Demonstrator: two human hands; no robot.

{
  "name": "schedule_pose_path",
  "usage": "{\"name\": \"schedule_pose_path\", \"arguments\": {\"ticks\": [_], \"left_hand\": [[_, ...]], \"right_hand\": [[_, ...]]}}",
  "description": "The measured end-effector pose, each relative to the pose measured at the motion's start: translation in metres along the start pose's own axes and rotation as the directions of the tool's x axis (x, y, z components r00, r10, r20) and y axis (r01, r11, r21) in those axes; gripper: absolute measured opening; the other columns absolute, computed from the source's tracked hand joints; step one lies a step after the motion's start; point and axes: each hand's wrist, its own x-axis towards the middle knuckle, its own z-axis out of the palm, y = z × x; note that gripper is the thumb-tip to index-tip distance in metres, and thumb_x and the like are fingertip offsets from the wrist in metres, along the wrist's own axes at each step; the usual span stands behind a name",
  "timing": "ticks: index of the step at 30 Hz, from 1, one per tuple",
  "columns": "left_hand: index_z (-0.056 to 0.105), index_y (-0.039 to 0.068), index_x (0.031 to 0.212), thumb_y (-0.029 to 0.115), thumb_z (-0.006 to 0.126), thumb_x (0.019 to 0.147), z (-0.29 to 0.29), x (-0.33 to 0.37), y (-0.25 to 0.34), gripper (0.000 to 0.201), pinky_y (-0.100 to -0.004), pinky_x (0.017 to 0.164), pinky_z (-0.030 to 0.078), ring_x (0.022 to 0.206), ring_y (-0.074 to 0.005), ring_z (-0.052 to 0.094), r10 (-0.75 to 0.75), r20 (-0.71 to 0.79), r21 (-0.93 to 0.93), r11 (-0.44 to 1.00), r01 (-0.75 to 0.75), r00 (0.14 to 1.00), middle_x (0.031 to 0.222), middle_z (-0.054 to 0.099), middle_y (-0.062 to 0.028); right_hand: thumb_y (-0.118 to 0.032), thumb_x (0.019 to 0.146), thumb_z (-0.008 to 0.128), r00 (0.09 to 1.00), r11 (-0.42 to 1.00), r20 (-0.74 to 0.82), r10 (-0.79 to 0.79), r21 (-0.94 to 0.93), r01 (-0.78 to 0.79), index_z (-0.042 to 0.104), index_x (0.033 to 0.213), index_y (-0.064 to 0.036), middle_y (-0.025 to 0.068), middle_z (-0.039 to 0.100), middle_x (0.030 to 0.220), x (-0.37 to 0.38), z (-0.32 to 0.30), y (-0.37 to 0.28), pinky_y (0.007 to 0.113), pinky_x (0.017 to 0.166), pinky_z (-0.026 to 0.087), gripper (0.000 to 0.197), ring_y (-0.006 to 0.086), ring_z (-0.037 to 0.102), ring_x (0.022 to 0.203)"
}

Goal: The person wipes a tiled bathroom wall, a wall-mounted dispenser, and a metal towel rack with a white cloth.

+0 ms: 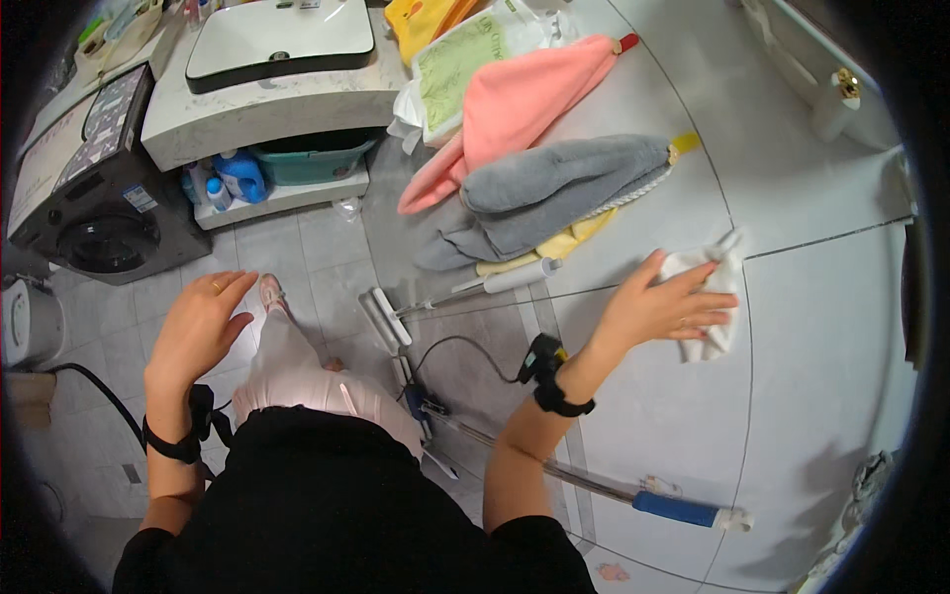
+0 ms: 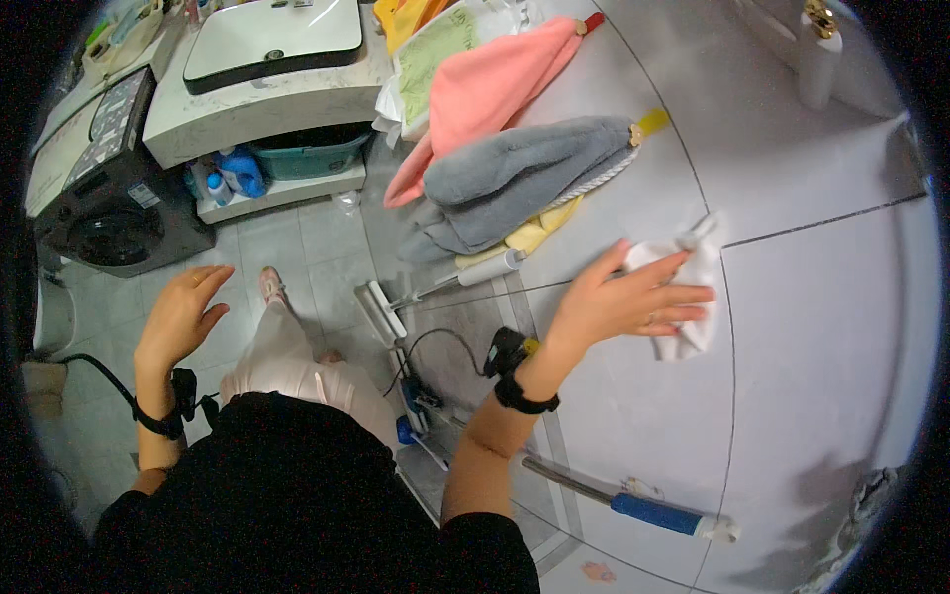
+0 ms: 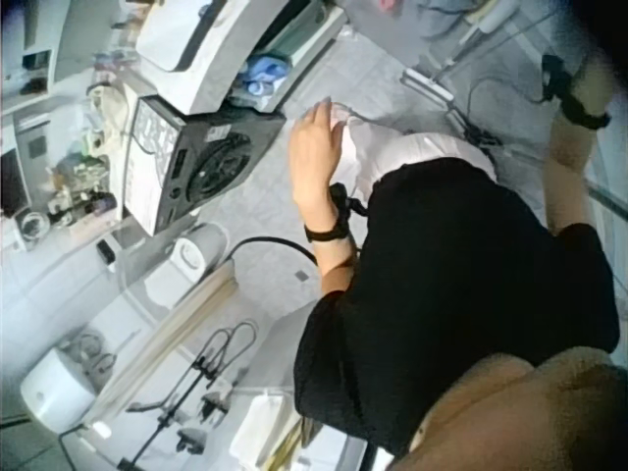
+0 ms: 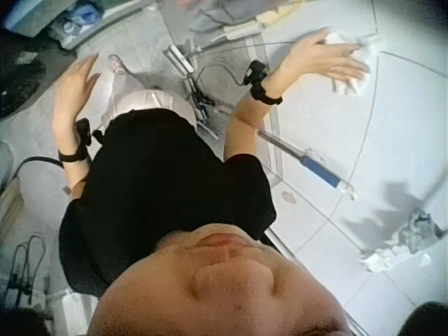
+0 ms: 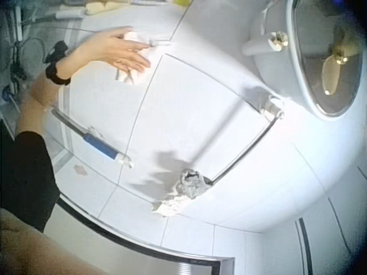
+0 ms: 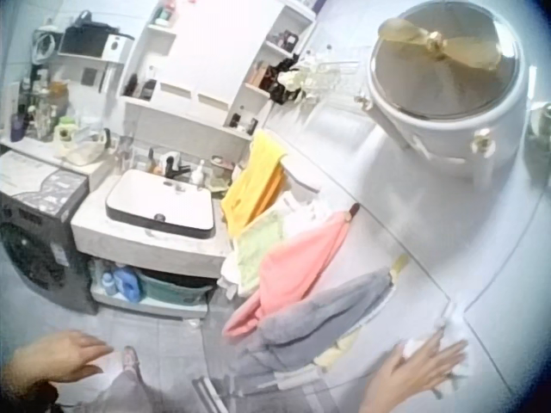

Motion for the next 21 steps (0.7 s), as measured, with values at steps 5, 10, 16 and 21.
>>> {"name": "schedule_pose_path", "arguments": {"ticks": [5, 10, 16, 21], "left_hand": [[0.050, 0.002, 0.112, 0.004, 0.062, 0.070, -0.003, 0.005, 0.000, 0.043, -0.0387, 0.085, 0.041, 0.101, -0.0345, 0.050, 0.003, 0.003, -0.013, 1.000, -0.003, 1.000, 0.109, 0.055, -0.0172], [0.050, 0.002, 0.111, 0.005, 0.062, 0.070, -0.003, 0.009, 0.000, 0.043, -0.0383, 0.085, 0.041, 0.100, -0.0342, 0.050, 0.007, 0.017, -0.025, 1.000, -0.006, 1.000, 0.109, 0.054, -0.0169], [0.050, 0.002, 0.111, 0.007, 0.061, 0.071, -0.004, 0.014, 0.001, 0.042, -0.0386, 0.084, 0.041, 0.100, -0.0339, 0.050, 0.059, 0.013, -0.012, 0.998, -0.058, 0.998, 0.108, 0.055, -0.0170], [0.050, 0.002, 0.111, 0.006, 0.062, 0.070, -0.002, 0.007, -0.007, 0.043, -0.0388, 0.084, 0.041, 0.100, -0.0340, 0.050, 0.051, 0.011, -0.003, 0.999, -0.051, 0.999, 0.107, 0.055, -0.0168]], "right_hand": [[-0.045, 0.085, 0.040, 0.985, 0.997, 0.174, -0.016, -0.069, 0.028, 0.026, 0.134, -0.0061, 0.0291, -0.001, 0.139, -0.077, 0.018, 0.009, 0.062, 0.096, 0.009, 0.064, 0.0501, 0.002, 0.126], [-0.037, 0.078, 0.054, 0.911, 0.988, 0.411, -0.020, -0.134, 0.082, 0.034, 0.129, -0.0067, 0.0283, 0.006, 0.140, -0.169, 0.048, 0.022, 0.061, 0.097, 0.013, 0.063, 0.0480, 0.009, 0.127], [-0.035, 0.077, 0.057, 0.790, 0.980, 0.613, 0.010, -0.163, 0.114, 0.040, 0.125, -0.0053, 0.0276, 0.013, 0.139, -0.204, 0.052, 0.021, 0.058, 0.097, 0.018, 0.059, 0.0463, 0.014, 0.127], [-0.035, 0.081, 0.051, 0.949, 0.994, 0.312, -0.039, -0.085, 0.068, 0.039, 0.125, -0.0034, 0.0291, 0.010, 0.138, -0.129, 0.029, 0.010, 0.060, 0.096, 0.017, 0.055, 0.0472, 0.011, 0.127]]}}
